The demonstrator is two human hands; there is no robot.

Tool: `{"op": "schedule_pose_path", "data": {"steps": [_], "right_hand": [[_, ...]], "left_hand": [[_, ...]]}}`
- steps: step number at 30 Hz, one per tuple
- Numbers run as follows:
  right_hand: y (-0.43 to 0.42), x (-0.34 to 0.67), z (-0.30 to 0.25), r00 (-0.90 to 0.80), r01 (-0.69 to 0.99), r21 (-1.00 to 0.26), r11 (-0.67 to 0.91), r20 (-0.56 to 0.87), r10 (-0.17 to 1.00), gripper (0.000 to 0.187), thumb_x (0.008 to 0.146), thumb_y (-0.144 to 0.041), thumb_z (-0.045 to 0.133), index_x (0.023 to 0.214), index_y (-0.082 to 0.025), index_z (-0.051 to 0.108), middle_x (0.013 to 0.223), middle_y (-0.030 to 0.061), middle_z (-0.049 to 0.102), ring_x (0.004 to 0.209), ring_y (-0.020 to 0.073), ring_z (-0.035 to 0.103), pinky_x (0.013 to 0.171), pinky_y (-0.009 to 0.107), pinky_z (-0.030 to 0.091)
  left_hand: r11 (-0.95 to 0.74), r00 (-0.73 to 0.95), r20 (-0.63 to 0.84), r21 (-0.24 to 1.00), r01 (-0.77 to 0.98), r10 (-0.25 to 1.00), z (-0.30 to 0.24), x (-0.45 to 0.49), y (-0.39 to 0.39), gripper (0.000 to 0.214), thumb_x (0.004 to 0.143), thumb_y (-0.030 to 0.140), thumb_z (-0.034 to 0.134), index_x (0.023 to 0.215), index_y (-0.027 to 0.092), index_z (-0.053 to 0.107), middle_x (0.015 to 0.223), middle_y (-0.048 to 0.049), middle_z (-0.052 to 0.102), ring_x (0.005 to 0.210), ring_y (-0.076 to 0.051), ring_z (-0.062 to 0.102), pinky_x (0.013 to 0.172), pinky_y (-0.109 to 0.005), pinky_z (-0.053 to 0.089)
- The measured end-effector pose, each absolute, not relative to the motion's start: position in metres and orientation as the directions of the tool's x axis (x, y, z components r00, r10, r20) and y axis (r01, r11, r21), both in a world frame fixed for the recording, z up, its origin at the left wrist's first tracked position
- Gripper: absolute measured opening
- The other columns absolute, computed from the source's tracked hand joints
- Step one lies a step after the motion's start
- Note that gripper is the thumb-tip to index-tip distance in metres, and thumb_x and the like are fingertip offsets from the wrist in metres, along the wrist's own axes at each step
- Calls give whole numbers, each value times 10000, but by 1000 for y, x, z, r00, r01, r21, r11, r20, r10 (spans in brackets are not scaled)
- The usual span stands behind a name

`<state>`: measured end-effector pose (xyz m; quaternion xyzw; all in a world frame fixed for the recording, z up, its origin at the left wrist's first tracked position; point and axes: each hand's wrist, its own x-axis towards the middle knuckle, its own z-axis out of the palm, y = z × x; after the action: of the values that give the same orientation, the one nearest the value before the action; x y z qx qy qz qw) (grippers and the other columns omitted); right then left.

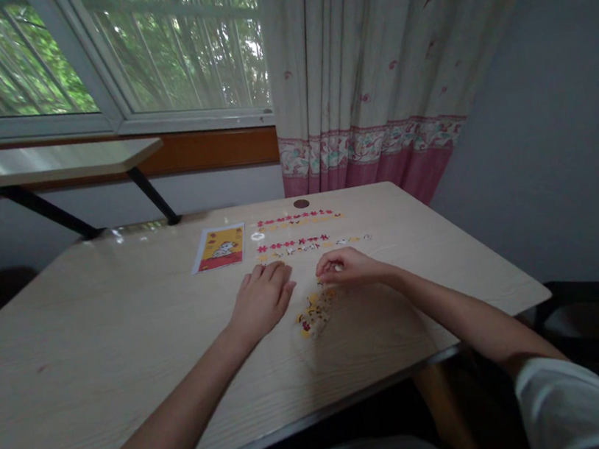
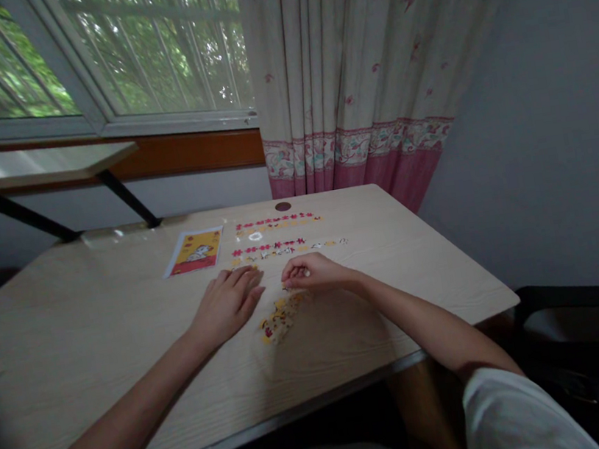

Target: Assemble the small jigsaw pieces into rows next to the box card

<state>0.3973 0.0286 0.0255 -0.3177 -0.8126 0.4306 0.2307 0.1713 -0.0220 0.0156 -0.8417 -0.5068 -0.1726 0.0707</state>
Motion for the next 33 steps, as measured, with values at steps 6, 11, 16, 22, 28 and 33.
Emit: {"op": "schedule_pose_path", "data": {"steps": [6, 11, 16, 22, 28, 33], "right_hand": [[25, 379, 9, -563, 177, -946, 271, 128, 816, 297, 681, -380, 657, 850, -143, 600, 674, -5, 591, 600, 79, 531, 595, 216, 417], [19, 370, 9, -474, 154, -966, 207, 112, 873, 321, 630, -404, 688, 799, -152, 584, 645, -13, 583, 564, 74, 520, 566, 212, 414], [16, 372, 12, -496, 174, -949, 264, 147, 856, 341, 679, -423, 642, 880, -153, 585, 690, 4, 601, 587, 84, 527, 574, 218, 415], [18, 381, 15, -474, 441, -621, 649, 453, 755, 216, 784, -376, 559, 831, -187, 652, 716, 20, 625, 618, 102, 511, 663, 249, 403], [21, 380, 10, -536, 499, -408, 765, 548, 642, 216, 809, -388, 543, 824, -215, 672, 753, 30, 666, 674, 123, 551, 749, 281, 381], [20, 379, 7, -531, 519, -369, 771, 566, 630, 208, 811, -385, 542, 831, -220, 668, 754, 32, 666, 702, 134, 564, 749, 282, 368]], "left_hand": [[-643, 486, 496, 211, 736, 720, 22, 180, -29, 254, 863, 331, 447, 984, 166, 597, 911, -78, 627, 853, -211, 516, 757, -357, 408], [-679, 470, 561, 242, 693, 681, 20, 182, -30, 220, 864, 306, 464, 871, 165, 633, 809, -65, 647, 783, -190, 527, 725, -342, 416], [-688, 464, 573, 263, 677, 676, 22, 179, -29, 226, 876, 289, 447, 853, 174, 641, 794, -58, 648, 769, -183, 528, 718, -340, 420], [-646, 359, 608, 354, 677, 709, 22, 175, -27, 201, 860, 295, 481, 845, 174, 641, 794, -57, 645, 781, -183, 530, 715, -334, 433], [-658, 376, 603, 353, 665, 704, 22, 175, -26, 202, 855, 294, 487, 863, 176, 650, 795, -63, 649, 783, -185, 539, 713, -333, 436], [-658, 367, 611, 354, 665, 701, 22, 174, -26, 185, 848, 285, 502, 855, 172, 648, 790, -58, 651, 772, -180, 537, 705, -323, 435]]}}
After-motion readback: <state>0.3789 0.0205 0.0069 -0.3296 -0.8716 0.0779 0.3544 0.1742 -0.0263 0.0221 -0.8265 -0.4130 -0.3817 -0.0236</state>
